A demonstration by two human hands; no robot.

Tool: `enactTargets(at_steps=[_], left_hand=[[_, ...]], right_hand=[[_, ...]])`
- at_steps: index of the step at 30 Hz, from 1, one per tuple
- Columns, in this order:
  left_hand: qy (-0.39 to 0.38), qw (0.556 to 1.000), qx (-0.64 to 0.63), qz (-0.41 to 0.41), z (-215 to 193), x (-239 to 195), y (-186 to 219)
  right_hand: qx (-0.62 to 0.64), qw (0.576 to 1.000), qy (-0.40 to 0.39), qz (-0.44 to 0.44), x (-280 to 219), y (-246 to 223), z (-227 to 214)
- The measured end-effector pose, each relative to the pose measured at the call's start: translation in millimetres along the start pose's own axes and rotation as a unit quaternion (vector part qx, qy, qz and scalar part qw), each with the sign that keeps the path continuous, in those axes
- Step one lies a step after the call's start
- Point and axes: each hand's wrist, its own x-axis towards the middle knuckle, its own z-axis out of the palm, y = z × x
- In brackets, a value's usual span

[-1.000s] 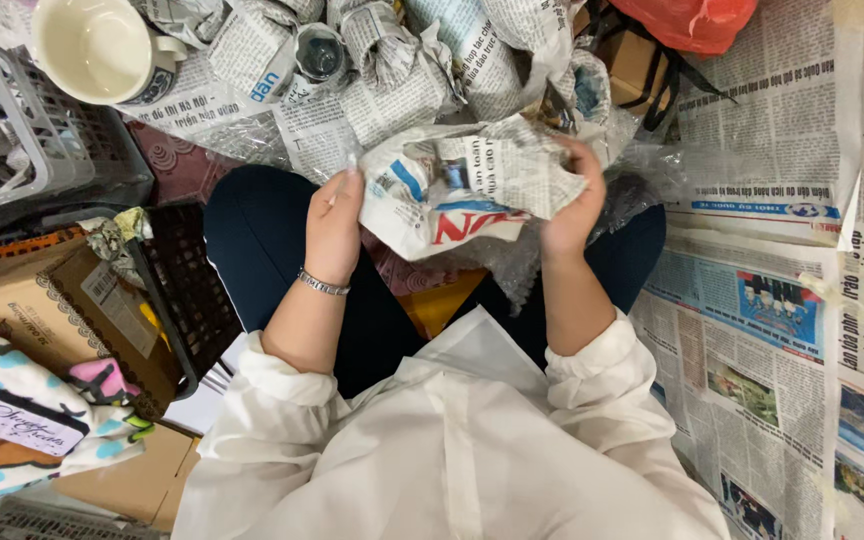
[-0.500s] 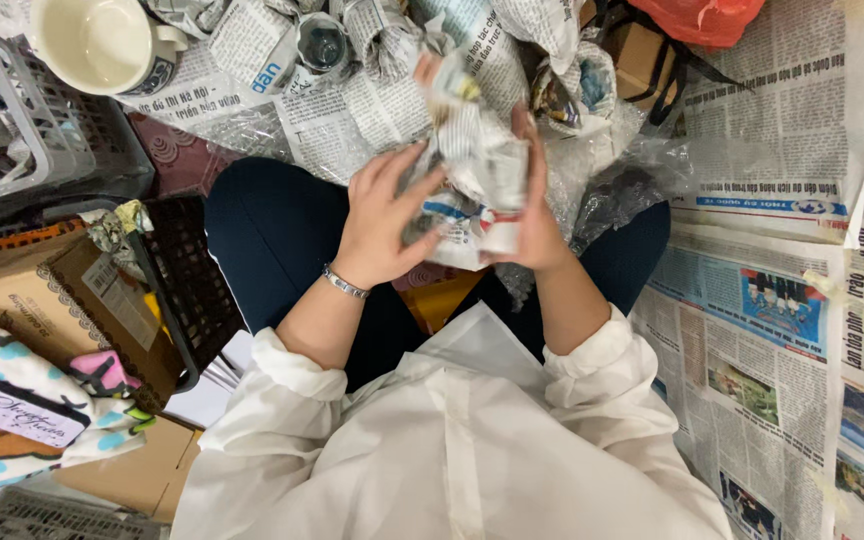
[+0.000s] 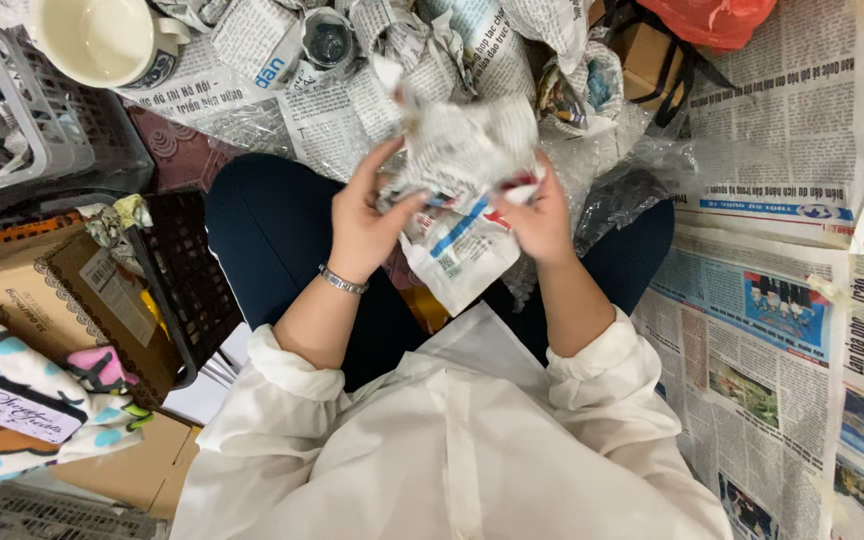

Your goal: The person sits on the floor and wraps small ceramic items, including cups and a bowl, with newspaper and bubble wrap. They fold the paper around each item and place the wrapped pieces into a pile.

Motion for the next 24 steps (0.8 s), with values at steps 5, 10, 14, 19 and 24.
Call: enactTargets(at_steps=[5,10,14,19,24], left_hand=[[0.069,0.992,-0.099,-0.044,-7,5,-1],[0.112,0.912,0.319,0.234,-13,1,29],[0.021,0.932,0.305,0.196,-4,3,34],[-0.074,0.960,0.259,0.076,-10,6,10],[-0.083,0.995,-0.025,0.053,-11,-14,-3]], right_hand=[[0.063,0.997,0.041,-0.032,4,10,-14],[0.044,0.995,0.004,-0.093,0,-1,-9],[-0.050,0.989,-0.079,-0.116,-13,-8,-6],[-0.050,0.990,-0.039,-0.123,-19,-16,-2],[0.086,0.983,0.116,-0.114,-47,-29,-13]])
